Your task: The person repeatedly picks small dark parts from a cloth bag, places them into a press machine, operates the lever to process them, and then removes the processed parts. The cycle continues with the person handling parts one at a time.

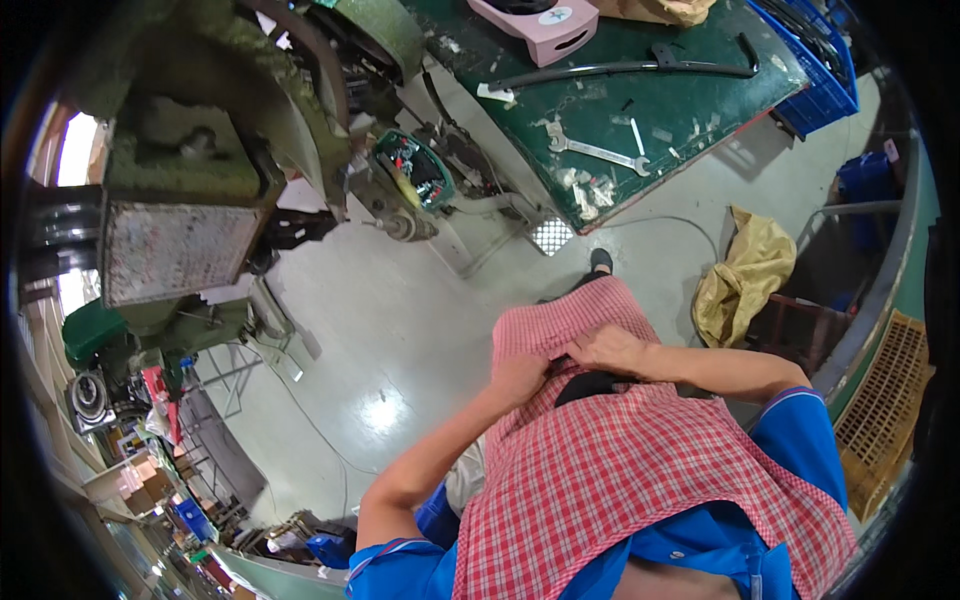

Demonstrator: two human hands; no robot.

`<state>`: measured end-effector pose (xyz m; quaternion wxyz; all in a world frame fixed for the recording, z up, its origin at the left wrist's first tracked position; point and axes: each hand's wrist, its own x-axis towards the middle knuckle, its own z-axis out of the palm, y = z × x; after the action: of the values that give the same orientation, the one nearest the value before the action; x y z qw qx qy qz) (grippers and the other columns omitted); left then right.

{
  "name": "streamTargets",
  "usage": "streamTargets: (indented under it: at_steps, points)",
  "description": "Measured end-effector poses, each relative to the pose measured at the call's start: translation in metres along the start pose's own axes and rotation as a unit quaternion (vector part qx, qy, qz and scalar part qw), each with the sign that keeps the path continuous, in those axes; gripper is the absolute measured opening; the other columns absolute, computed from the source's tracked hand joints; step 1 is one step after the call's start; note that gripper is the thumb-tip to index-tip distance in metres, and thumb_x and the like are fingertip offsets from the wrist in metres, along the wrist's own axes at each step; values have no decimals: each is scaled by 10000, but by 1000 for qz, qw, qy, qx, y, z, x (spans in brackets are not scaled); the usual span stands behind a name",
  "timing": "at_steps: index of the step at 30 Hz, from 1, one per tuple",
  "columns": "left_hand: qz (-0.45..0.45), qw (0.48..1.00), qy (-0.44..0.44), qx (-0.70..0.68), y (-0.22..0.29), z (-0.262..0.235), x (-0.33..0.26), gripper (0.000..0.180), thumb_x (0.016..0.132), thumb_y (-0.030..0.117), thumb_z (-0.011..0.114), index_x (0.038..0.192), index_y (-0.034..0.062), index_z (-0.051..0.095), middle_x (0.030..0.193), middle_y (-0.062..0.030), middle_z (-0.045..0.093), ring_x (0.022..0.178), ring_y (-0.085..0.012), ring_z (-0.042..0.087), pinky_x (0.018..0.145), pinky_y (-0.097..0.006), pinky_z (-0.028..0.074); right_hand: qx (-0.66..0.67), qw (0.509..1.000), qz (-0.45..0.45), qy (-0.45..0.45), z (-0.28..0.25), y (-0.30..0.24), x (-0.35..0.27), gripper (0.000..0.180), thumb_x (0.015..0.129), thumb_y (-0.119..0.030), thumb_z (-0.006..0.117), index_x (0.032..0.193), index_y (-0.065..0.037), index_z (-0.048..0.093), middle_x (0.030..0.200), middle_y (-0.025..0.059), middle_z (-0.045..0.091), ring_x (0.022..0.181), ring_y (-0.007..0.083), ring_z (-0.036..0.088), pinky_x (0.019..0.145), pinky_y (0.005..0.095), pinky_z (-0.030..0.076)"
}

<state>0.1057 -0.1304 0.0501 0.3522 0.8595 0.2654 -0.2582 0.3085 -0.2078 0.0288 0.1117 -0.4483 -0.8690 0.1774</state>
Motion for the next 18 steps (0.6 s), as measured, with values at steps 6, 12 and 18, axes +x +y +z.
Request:
streamTargets:
  at_steps: [6, 12, 18]
  points:
    - [4, 1000, -2, 13, 1, -17, -15, 216, 852, 159, 466, 888, 15, 623, 846, -218, 625, 808, -339, 626, 679, -421, 494, 155, 983, 80, -49, 3, 11, 21, 168, 846, -174, 483, 857, -14, 534, 669, 138, 619, 605, 273, 634, 532, 379, 506]
    - [-165, 806, 307, -479, -69, -63, -33, 263, 896, 187, 532, 1095, 37, 618, 936, -66, 662, 733, -120, 588, 610, -244, 464, 619, 718, 304, 90, 47, 75, 117, 238, 907, -228, 498, 1000, -36, 604, 738, 84, 604, 648, 147, 580, 557, 289, 459]
    - [-186, 594, 536, -571, -137, -75, 63, 351, 860, 106, 593, 1192, 20, 521, 1207, -62, 532, 944, -98, 523, 789, -266, 433, 850, 399, 293, 178, 91, 95, 243, 265, 943, -231, 477, 1068, -40, 613, 876, -1, 597, 740, 73, 534, 603, 218, 433]
